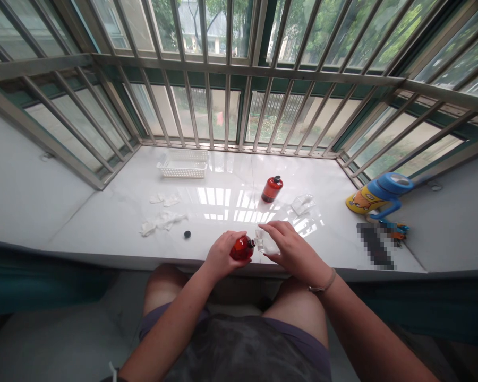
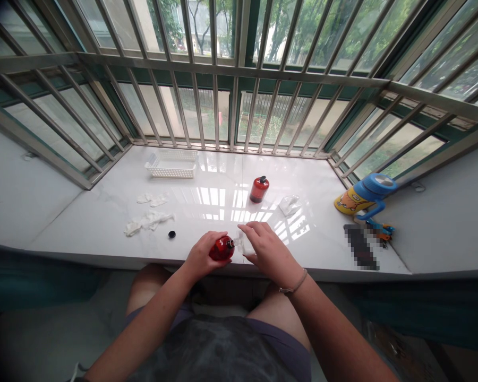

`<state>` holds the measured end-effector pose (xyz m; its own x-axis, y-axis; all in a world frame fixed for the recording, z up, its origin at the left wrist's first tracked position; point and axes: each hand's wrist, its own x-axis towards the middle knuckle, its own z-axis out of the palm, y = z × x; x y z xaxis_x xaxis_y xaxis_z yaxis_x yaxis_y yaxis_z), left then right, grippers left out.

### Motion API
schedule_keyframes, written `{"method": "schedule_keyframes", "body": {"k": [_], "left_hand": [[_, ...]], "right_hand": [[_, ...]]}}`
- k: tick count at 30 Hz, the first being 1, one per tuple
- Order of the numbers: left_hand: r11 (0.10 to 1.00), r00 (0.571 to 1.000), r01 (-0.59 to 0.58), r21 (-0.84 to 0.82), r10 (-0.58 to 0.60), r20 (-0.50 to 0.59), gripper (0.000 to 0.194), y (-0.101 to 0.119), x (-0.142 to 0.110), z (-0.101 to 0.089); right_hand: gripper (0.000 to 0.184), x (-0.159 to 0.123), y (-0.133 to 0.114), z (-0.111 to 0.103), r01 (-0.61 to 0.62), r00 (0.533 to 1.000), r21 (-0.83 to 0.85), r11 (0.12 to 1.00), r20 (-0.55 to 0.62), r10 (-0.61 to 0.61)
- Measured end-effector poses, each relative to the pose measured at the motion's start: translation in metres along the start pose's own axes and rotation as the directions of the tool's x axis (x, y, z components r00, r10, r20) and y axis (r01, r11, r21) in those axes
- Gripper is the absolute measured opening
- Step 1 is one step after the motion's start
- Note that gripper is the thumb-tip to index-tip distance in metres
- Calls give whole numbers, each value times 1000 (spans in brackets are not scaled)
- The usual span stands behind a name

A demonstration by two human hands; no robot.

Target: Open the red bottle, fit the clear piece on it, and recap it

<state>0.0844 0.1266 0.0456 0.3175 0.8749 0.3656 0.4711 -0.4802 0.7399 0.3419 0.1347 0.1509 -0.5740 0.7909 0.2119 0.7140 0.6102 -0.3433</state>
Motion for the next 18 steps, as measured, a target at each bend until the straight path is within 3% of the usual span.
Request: {"method": "schedule_keyframes", "body": {"k": [18], "left_hand": [[1000,1000,6,-17,-6,0,81,-1,0,0]], "right_hand": [[83,0,-3,-2,14,999,-59,998,-41,-16]]}}
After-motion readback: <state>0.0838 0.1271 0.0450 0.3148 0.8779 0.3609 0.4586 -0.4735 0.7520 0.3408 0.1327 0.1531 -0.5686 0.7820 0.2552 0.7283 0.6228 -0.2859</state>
